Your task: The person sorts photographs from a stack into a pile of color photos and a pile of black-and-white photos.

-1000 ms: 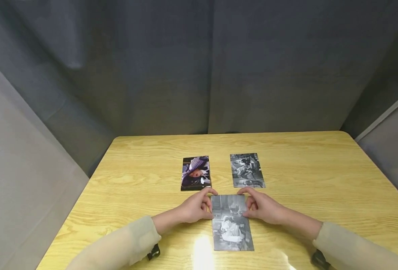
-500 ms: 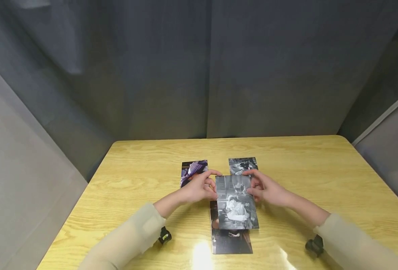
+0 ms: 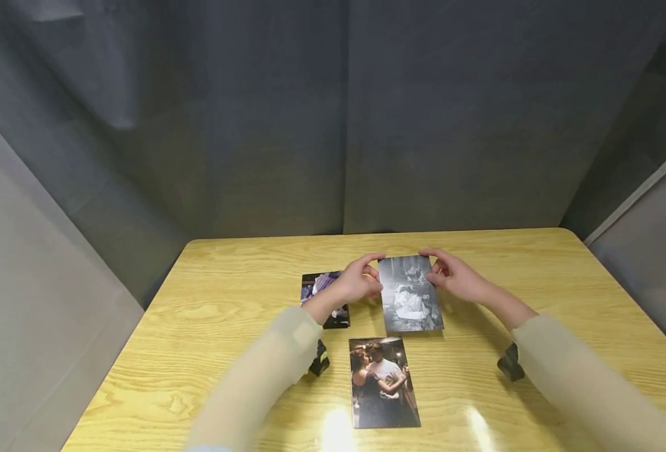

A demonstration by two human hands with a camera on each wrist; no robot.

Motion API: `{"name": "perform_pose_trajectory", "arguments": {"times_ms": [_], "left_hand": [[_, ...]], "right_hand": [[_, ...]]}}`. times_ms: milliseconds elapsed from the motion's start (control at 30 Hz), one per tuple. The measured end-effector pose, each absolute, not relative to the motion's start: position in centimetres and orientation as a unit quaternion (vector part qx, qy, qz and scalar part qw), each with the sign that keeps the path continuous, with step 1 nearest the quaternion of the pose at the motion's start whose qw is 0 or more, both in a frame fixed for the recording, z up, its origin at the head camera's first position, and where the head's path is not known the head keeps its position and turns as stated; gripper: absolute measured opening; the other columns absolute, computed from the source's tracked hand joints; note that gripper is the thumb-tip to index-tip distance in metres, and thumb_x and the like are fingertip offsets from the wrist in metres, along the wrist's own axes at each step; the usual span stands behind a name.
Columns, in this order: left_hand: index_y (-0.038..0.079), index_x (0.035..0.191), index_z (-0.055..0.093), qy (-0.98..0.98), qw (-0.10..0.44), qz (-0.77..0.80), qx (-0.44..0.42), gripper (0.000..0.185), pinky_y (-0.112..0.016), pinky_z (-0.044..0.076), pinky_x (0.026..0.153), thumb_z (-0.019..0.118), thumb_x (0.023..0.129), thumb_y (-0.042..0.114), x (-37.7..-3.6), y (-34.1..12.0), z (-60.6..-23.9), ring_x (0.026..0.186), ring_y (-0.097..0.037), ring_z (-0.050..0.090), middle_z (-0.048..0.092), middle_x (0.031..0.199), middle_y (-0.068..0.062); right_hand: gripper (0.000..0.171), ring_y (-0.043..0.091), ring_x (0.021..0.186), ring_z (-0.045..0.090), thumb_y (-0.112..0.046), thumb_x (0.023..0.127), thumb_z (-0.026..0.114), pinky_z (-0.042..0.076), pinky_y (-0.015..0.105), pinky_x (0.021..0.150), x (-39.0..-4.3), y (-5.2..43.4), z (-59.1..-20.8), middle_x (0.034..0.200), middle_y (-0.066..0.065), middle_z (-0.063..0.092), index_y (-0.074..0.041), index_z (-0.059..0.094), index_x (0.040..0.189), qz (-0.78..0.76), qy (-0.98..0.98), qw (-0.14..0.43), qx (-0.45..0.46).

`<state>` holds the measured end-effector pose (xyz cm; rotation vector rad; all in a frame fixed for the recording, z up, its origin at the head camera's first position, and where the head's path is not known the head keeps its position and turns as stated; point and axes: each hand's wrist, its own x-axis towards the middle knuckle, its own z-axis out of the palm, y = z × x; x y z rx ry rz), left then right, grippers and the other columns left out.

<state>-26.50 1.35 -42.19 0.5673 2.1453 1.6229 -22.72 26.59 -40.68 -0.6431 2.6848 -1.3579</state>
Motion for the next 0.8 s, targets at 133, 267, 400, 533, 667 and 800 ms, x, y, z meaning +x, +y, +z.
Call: {"name": "perform_pose_trajectory", "arguments": {"times_ms": [133, 267, 400, 533, 667, 800], "left_hand": [[0.011, 0.146, 0.042, 0.774, 0.183, 0.578, 0.184, 0.070, -0.049, 0.054, 0.073, 0.060, 0.085, -0.018, -27.4, 2.2, -42.7, 0.077, -0.038, 0.062, 0.055, 0.089, -0.013], [0.012, 0.145, 0.044, 0.783, 0.176, 0.575, 0.159, 0.070, -0.041, 0.055, 0.065, 0.059, 0.085, -0.018, -28.1, 2.8, -43.4, 0.066, -0.025, 0.057, 0.053, 0.086, -0.010], [0.010, 0.146, 0.042, 0.795, 0.165, 0.565, 0.147, 0.070, -0.034, 0.053, 0.059, 0.059, 0.084, -0.019, -28.5, 3.4, -44.1, 0.062, -0.017, 0.052, 0.050, 0.083, -0.007], [0.006, 0.146, 0.041, 0.807, 0.157, 0.551, 0.141, 0.070, -0.031, 0.051, 0.056, 0.059, 0.083, -0.019, -28.5, 3.8, -44.5, 0.060, -0.014, 0.049, 0.049, 0.080, -0.005], [0.006, 0.146, 0.041, 0.820, 0.156, 0.533, 0.138, 0.067, -0.028, 0.047, 0.054, 0.059, 0.086, -0.017, -28.1, 3.7, -44.7, 0.059, -0.013, 0.047, 0.049, 0.079, -0.005], [0.006, 0.147, 0.040, 0.827, 0.160, 0.522, 0.135, 0.066, -0.027, 0.046, 0.055, 0.057, 0.088, -0.015, -27.7, 3.5, -45.0, 0.060, -0.013, 0.047, 0.050, 0.081, -0.005]], "right_hand": [[0.047, 0.023, 0.067, 0.049, 0.004, 0.096, 0.056, 0.042, 0.030, 0.060, -24.1, 26.7, -41.4, 0.083, 0.013, 0.053, 0.007, 0.039, 0.140, -0.411, 0.890, 0.021, -0.194], [0.047, 0.020, 0.069, 0.048, 0.002, 0.095, 0.058, 0.040, 0.031, 0.060, -25.2, 26.7, -42.3, 0.083, 0.012, 0.053, 0.005, 0.041, 0.139, -0.396, 0.901, 0.014, -0.177], [0.048, 0.019, 0.065, 0.046, 0.001, 0.095, 0.057, 0.040, 0.030, 0.056, -26.0, 26.6, -43.2, 0.082, 0.012, 0.051, 0.005, 0.041, 0.140, -0.386, 0.910, 0.023, -0.150], [0.049, 0.018, 0.062, 0.046, -0.001, 0.096, 0.056, 0.039, 0.030, 0.054, -26.3, 26.5, -44.1, 0.081, 0.010, 0.050, 0.005, 0.039, 0.141, -0.370, 0.919, 0.033, -0.129], [0.049, 0.019, 0.064, 0.045, -0.002, 0.096, 0.056, 0.037, 0.033, 0.058, -26.0, 26.4, -44.9, 0.078, 0.009, 0.049, 0.006, 0.039, 0.141, -0.364, 0.923, 0.036, -0.123], [0.048, 0.020, 0.066, 0.044, -0.004, 0.097, 0.057, 0.036, 0.034, 0.062, -25.6, 26.2, -45.5, 0.079, 0.008, 0.049, 0.006, 0.039, 0.140, -0.348, 0.929, 0.042, -0.120]]}}
